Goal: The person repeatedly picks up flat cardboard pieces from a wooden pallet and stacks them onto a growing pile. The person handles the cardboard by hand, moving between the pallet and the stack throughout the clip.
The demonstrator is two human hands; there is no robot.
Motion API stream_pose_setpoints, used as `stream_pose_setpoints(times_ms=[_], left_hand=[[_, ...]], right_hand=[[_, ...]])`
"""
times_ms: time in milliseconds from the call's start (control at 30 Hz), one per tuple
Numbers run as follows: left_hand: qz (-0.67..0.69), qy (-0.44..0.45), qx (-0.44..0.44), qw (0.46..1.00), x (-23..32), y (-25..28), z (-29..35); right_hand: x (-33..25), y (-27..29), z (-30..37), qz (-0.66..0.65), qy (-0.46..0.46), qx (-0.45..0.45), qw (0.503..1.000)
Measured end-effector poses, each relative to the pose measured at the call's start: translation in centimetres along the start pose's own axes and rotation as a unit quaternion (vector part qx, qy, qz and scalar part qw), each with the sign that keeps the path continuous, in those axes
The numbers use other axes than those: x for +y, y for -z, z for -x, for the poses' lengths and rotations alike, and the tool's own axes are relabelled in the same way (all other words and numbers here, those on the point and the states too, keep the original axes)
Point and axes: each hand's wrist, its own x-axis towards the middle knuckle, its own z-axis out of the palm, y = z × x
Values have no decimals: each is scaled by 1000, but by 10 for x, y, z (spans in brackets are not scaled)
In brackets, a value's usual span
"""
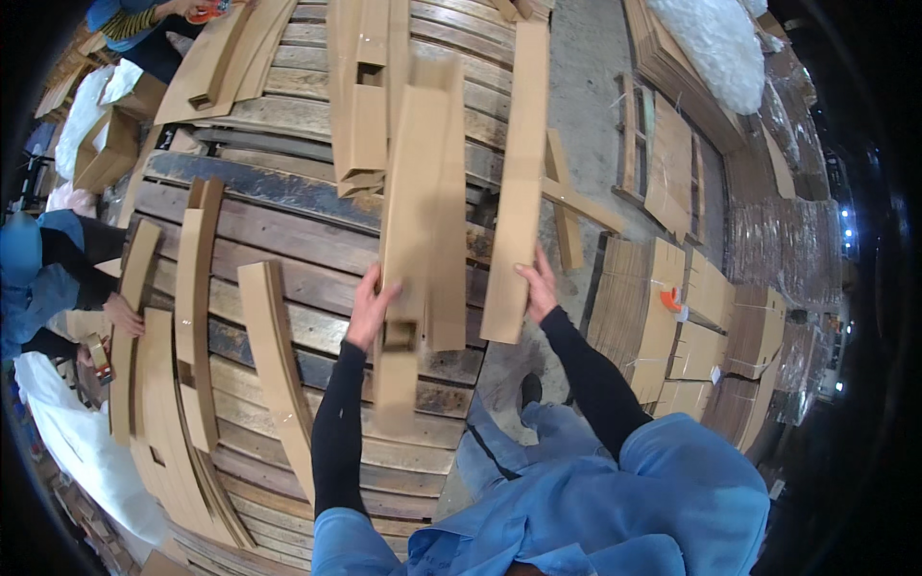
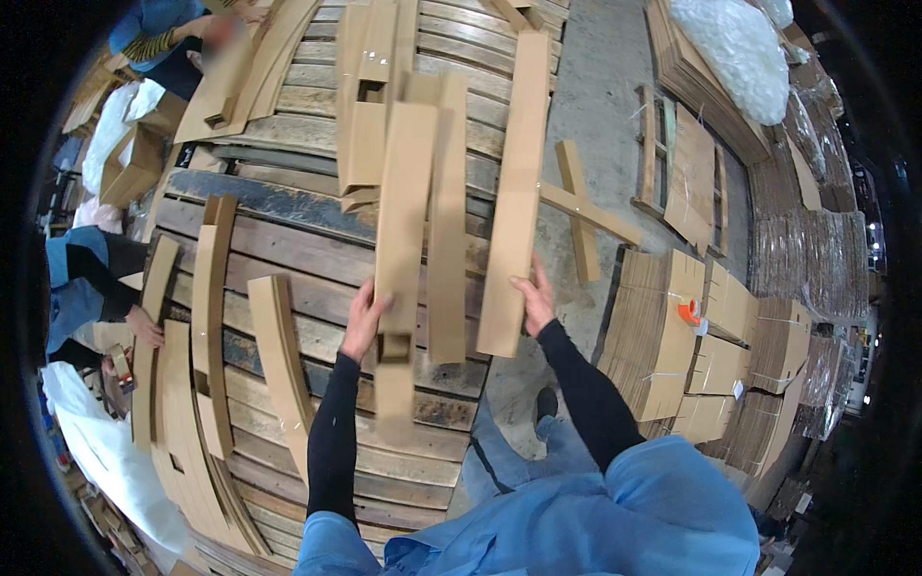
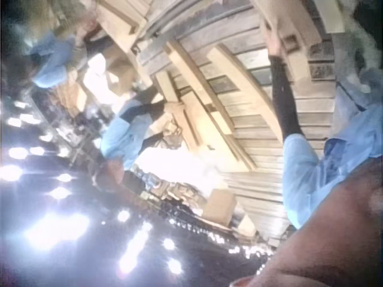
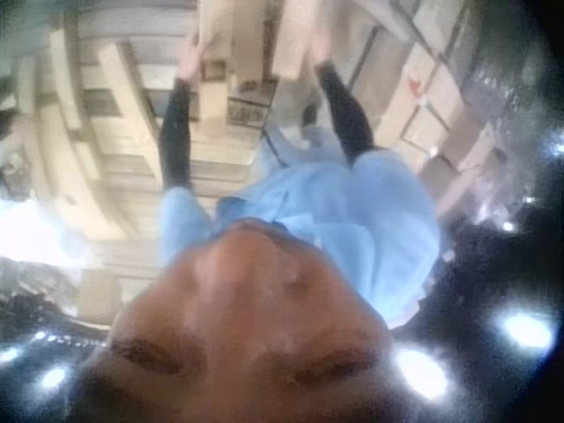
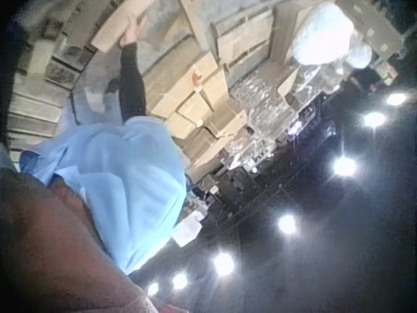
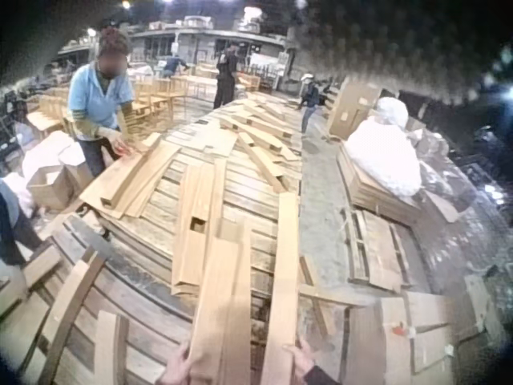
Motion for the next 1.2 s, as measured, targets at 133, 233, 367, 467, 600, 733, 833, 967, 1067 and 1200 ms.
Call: stream_pose_setpoints(times_ms=[133,233,367,467,600,733,833,967,1067,1200], left_hand=[[66,32,68,995,-64,-33,-97],[199,159,-2,967,-83,-22,-109],[162,206,-7,965,-101,-34,-66],[109,194,-24,975,-77,-79,-11],[91,173,-92,976,-43,-149,32],[92,126,-217,964,35,-268,46],[77,105,-293,947,62,-351,53],[21,17,-385,923,128,-493,119],[-5,14,-454,891,122,-587,174],[-26,53,-507,860,98,-733,272]], right_hand=[[54,7,-43,-40,-119,-50,991],[70,3,-38,-51,-179,-41,982],[79,21,13,-105,-128,-26,986],[73,55,88,-131,-118,27,984],[21,112,180,-158,-80,93,980],[-23,188,242,-193,9,146,970],[-54,249,296,-209,92,186,956],[-77,335,382,-244,165,259,920],[-71,404,464,-272,204,316,886],[-67,488,589,-278,282,430,811]])
